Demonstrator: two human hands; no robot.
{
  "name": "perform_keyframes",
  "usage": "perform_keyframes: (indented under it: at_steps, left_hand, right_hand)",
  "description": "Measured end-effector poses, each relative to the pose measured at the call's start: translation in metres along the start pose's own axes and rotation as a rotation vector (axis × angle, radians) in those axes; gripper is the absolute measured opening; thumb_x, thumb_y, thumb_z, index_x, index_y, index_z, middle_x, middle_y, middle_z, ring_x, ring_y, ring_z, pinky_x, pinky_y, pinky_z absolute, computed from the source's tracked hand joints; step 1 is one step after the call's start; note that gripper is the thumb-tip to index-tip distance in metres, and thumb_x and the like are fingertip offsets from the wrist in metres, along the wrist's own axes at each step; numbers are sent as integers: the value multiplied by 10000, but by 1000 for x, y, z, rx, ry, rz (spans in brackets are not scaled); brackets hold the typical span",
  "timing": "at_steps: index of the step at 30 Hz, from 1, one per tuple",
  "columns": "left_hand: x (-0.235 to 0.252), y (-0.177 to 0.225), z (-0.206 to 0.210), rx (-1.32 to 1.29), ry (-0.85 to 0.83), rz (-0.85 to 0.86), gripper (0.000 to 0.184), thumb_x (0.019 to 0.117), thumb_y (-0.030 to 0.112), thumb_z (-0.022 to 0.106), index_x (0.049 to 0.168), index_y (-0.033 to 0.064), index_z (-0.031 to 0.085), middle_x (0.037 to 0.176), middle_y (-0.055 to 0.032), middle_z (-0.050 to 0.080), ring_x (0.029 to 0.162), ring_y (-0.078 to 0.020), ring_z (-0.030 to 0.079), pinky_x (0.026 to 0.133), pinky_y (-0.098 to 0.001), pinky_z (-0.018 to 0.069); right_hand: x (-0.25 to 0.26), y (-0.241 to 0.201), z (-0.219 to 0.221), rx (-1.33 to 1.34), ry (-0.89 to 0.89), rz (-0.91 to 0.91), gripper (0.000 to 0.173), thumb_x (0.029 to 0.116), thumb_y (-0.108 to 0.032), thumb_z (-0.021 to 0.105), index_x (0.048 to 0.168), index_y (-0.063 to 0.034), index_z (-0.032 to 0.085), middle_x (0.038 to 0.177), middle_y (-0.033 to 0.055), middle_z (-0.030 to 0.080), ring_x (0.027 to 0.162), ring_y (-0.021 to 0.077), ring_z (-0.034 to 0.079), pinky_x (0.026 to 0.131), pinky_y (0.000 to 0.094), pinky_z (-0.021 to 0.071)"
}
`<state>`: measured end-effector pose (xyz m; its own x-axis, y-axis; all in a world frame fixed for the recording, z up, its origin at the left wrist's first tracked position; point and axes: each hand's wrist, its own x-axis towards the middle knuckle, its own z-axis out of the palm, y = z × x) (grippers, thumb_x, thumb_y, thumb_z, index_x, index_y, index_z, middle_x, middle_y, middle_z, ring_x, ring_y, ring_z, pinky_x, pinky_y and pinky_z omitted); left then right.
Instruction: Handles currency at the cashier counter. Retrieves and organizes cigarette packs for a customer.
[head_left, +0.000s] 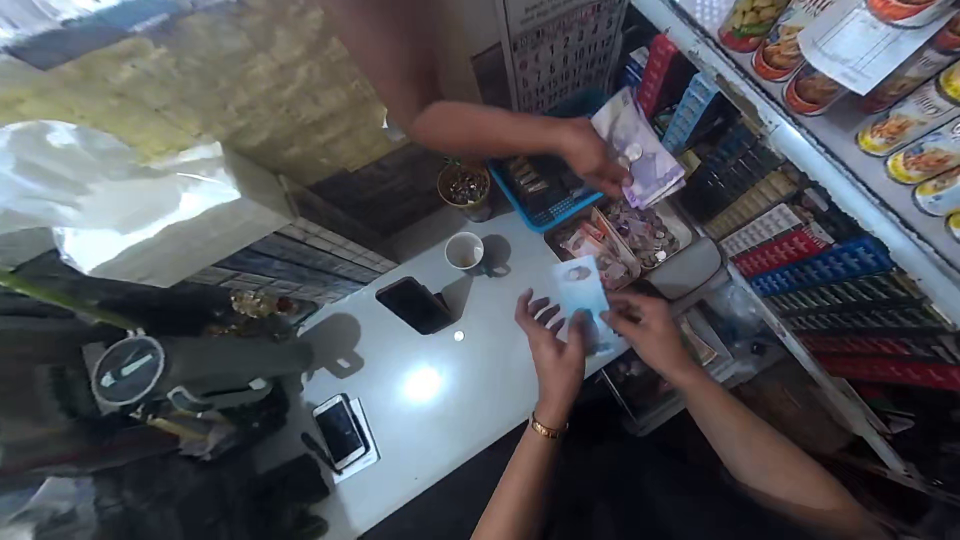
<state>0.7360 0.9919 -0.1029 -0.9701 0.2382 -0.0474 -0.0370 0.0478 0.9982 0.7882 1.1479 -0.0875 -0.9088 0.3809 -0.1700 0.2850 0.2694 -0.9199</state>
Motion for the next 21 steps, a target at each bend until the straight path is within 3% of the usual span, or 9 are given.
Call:
perform_keyframes:
  at_steps: [3, 4, 6, 8, 11, 13, 15, 18, 21]
  left_hand:
    - [-20, 12, 1, -29, -222, 69, 396, 959, 212, 671, 1307, 26, 635, 1514, -208, 457, 1360, -309, 513, 1083, -454, 507]
    - [-23, 18, 4, -108, -319, 21, 369, 986, 210, 624, 1302, 23, 662, 1523, -194, 465, 1372, -290, 504, 1098, -430, 494]
    - [-22, 21, 11, -273, -334, -74, 362, 1040, 144, 521, 1340, -37, 610, 1303, -137, 644, 1138, -177, 644, 972, -358, 550]
    - [-12, 22, 9, -359, -250, -178, 335, 1058, 82, 471, 1334, -38, 617, 1143, -116, 713, 988, -146, 687, 918, -348, 567]
    - [-3, 32, 0, -438, -249, -254, 324, 1014, 8, 524, 1310, -14, 655, 1164, -120, 711, 955, -160, 688, 908, -360, 574]
    - [0, 38, -4, -469, -334, -259, 370, 976, -11, 585, 1342, 1, 639, 1202, -122, 701, 971, -169, 692, 914, -367, 577]
    - [2, 41, -2, -476, -416, -291, 434, 945, -34, 630, 1377, 7, 614, 1233, -133, 695, 969, -181, 710, 908, -366, 592]
    - [4, 41, 9, -473, -500, -364, 421, 940, -50, 633, 1358, -2, 622, 1165, -137, 714, 893, -168, 716, 857, -344, 605]
    - [8, 48, 13, -460, -574, -290, 388, 966, -35, 596, 1350, -1, 629, 1144, -134, 718, 861, -155, 714, 834, -327, 609]
  right_hand:
    - [-8, -1, -4, -254, 134, -190, 208, 946, -123, 679, 1111, -25, 758, 949, 90, 685, 779, 144, 673, 719, 333, 610]
    - [-14, -6, -5, -311, 85, -241, 202, 938, -120, 682, 1094, -19, 761, 987, 107, 693, 823, 163, 690, 756, 352, 620]
    - [-27, -17, -2, -311, -48, -302, 226, 951, -163, 666, 1109, -21, 744, 1094, 114, 698, 953, 175, 693, 853, 367, 605]
    - [-34, -22, -2, -241, -39, -332, 299, 993, -206, 630, 1229, -48, 725, 1151, 90, 707, 1006, 139, 697, 884, 327, 608]
    - [-39, -23, -16, -181, 127, -264, 430, 973, -300, 685, 1339, -80, 637, 1184, 100, 643, 985, 157, 666, 825, 350, 603]
    - [-47, -27, -27, -73, 90, -135, 363, 959, -351, 712, 1224, -105, 685, 1073, 31, 698, 927, 100, 689, 805, 317, 612]
    - [-56, -32, -32, 84, 39, -68, 206, 1009, -269, 654, 994, -85, 745, 834, -16, 735, 716, 37, 683, 648, 229, 589]
    - [-69, -39, -38, 273, -1, -15, 324, 1099, -207, 443, 956, -67, 698, 760, -39, 690, 630, 14, 622, 575, 176, 527]
    - [-77, -41, -49, 252, -2, -104, 345, 1117, -231, 400, 974, -83, 677, 780, -60, 682, 667, -8, 621, 607, 160, 524]
